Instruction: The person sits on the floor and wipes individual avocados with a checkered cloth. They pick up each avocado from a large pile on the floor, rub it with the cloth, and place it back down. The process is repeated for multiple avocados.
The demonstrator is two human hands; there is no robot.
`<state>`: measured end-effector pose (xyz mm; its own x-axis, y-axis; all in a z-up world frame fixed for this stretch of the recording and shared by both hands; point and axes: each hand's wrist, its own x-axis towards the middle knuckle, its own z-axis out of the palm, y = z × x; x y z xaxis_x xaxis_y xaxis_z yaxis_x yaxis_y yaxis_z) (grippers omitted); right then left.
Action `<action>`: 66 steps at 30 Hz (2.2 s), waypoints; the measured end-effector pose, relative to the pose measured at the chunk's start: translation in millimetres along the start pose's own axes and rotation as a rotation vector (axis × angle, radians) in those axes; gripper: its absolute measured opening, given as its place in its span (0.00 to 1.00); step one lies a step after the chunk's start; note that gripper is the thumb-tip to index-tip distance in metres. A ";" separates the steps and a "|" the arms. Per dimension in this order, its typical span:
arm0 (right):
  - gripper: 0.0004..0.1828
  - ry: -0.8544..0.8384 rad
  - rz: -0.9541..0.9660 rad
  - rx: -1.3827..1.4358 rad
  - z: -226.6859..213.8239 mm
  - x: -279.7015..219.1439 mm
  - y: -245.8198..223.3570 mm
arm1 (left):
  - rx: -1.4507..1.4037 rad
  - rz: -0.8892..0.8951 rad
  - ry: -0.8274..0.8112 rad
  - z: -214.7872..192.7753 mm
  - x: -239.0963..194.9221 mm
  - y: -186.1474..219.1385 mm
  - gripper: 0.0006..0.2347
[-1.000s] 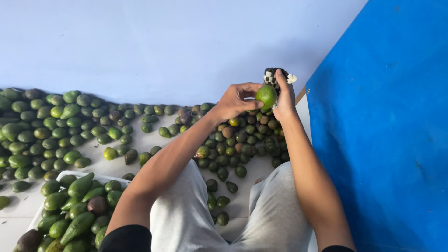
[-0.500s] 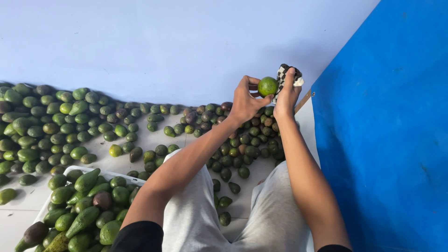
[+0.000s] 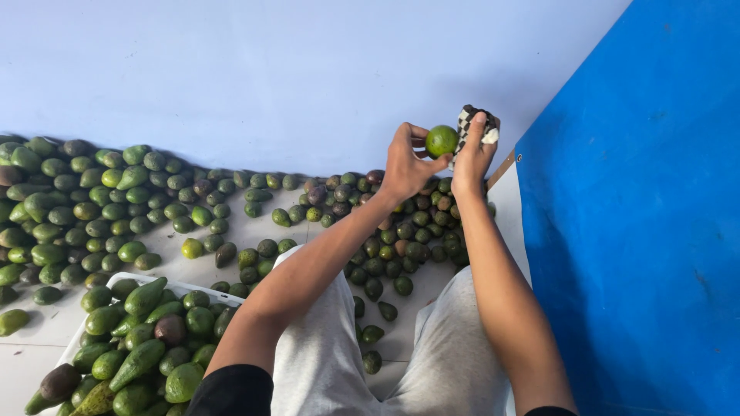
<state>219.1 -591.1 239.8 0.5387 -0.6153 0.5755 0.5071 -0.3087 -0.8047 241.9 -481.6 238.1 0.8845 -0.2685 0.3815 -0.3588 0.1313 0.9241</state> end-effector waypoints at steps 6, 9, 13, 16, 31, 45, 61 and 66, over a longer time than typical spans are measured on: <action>0.29 -0.131 0.130 0.110 -8.2 3.9 11.3 | -0.109 0.040 -0.081 -20.6 9.1 -2.0 0.24; 0.40 -0.127 0.365 0.446 -25.8 15.5 29.8 | -0.192 0.069 -0.241 -26.2 10.0 -3.5 0.23; 0.26 -0.179 0.521 0.567 -28.7 23.7 42.3 | -0.299 0.061 -0.361 -33.7 10.7 -3.7 0.23; 0.24 -0.209 0.524 0.612 -25.7 18.3 30.6 | -0.339 0.063 -0.369 -39.9 16.7 -12.8 0.23; 0.36 -0.109 0.476 0.487 -11.2 -0.3 15.3 | -0.277 0.036 -0.141 -31.1 15.5 -14.0 0.24; 0.23 0.023 0.146 0.076 2.0 -5.6 4.7 | -0.060 -0.001 -0.026 -10.6 5.2 -6.2 0.25; 0.35 0.180 0.930 0.905 3.0 -9.0 36.5 | -0.259 -0.023 0.046 -11.3 3.8 -2.1 0.24; 0.31 0.233 0.957 0.915 -10.3 10.2 88.1 | -0.248 0.000 0.037 -4.3 -1.2 -2.9 0.24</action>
<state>262.3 -632.0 173.3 0.8518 -0.4513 -0.2659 0.3115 0.8445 -0.4355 243.2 -477.5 234.9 0.8965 -0.2341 0.3762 -0.2786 0.3622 0.8895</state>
